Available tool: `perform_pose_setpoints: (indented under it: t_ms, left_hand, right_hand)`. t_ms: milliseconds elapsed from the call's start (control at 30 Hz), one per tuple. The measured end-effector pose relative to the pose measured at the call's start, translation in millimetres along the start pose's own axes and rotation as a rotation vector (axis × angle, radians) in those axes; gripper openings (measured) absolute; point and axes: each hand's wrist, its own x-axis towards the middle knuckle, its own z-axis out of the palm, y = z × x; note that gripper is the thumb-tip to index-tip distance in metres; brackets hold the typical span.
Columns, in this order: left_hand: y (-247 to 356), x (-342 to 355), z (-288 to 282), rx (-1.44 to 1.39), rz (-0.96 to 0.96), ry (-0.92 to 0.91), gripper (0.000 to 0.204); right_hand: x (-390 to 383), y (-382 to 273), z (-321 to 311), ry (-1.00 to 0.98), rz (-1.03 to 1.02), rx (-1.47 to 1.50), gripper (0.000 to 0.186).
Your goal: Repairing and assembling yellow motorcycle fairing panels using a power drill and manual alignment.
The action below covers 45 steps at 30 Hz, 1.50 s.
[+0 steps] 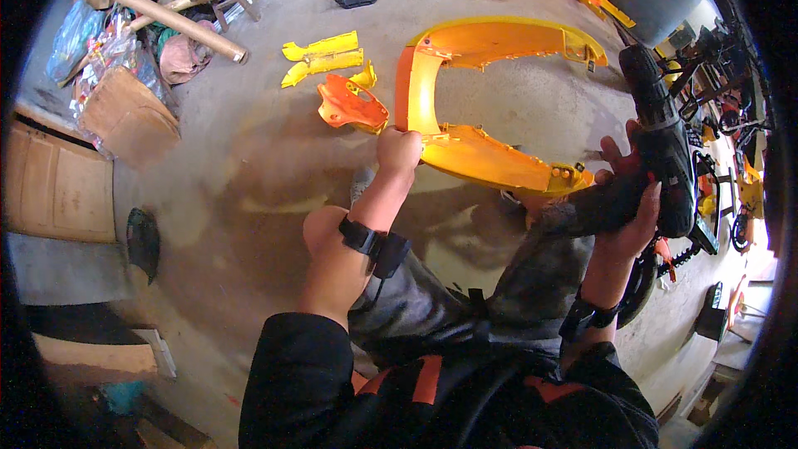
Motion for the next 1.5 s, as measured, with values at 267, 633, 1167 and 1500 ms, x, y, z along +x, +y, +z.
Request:
perform_pose_setpoints:
  t_ms: [267,633,1167,1500]
  left_hand:
    - [-11.1,3.5,13.0,-0.110,-0.017,-0.114,0.022]
    - [-6.9,6.0,22.9,-0.059,-0.103,-0.145,0.024]
    - [-7.7,5.9,27.4,-0.133,-0.078,-0.221,0.022]
    - [1.3,-3.6,21.7,-0.119,-0.032,-0.227,0.021]
  right_hand:
    - [7.0,0.2,-11.4,0.106,0.078,0.258,0.059]
    - [7.9,-11.3,-19.1,0.025,0.057,0.609,0.056]
    - [-13.3,-6.4,7.4,0.017,0.639,0.248,0.047]
    - [-11.1,41.9,35.7,-0.103,0.980,-0.209,0.032]
